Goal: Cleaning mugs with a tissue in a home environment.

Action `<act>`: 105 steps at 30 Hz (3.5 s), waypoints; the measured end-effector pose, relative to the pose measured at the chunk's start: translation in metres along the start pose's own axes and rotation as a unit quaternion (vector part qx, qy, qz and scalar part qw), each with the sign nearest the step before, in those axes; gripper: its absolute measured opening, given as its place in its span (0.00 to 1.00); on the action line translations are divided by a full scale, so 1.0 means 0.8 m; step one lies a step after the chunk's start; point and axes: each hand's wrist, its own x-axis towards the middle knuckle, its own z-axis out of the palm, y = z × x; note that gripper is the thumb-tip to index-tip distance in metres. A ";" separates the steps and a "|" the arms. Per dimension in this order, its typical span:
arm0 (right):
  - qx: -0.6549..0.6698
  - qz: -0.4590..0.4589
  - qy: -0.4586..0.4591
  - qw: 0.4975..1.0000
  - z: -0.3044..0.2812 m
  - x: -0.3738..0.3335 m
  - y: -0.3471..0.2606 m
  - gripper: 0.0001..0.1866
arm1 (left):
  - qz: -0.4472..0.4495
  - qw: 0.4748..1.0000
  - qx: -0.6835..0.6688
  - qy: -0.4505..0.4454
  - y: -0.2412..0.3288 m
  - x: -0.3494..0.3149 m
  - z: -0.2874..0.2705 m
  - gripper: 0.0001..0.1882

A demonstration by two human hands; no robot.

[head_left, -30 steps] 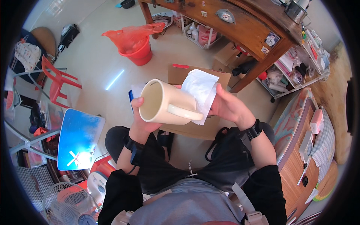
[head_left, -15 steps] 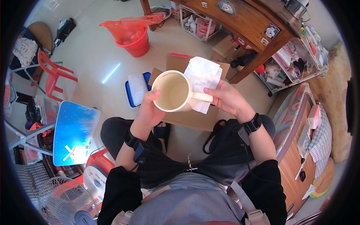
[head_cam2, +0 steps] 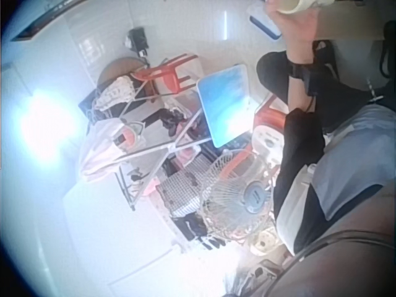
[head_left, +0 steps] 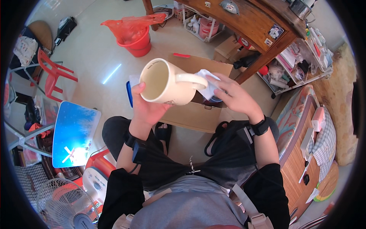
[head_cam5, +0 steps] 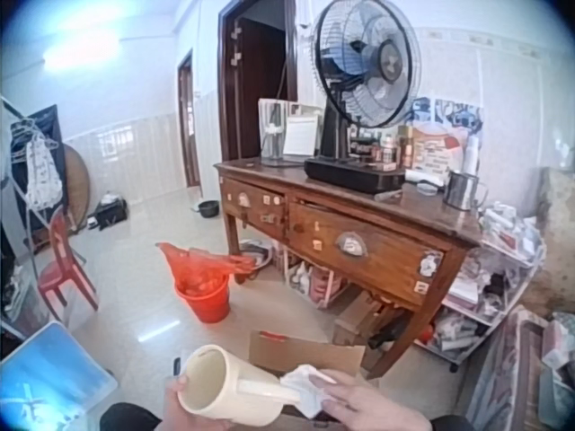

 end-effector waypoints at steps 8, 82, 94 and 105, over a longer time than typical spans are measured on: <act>0.109 0.071 -0.023 0.991 0.021 0.008 -0.012 0.20 | -0.001 0.997 -0.051 -0.065 -0.019 0.007 -0.005 0.39; 0.633 0.156 0.142 0.745 -0.014 -0.001 -0.026 0.19 | 0.206 0.824 0.526 0.035 -0.023 0.030 0.018 0.43; 0.557 0.144 0.192 0.795 -0.003 0.003 -0.016 0.23 | 0.189 0.848 0.494 0.023 -0.022 0.026 0.020 0.43; 0.141 -0.067 0.129 0.979 0.003 0.000 -0.040 0.19 | 0.214 0.807 0.550 0.014 -0.031 0.031 0.019 0.43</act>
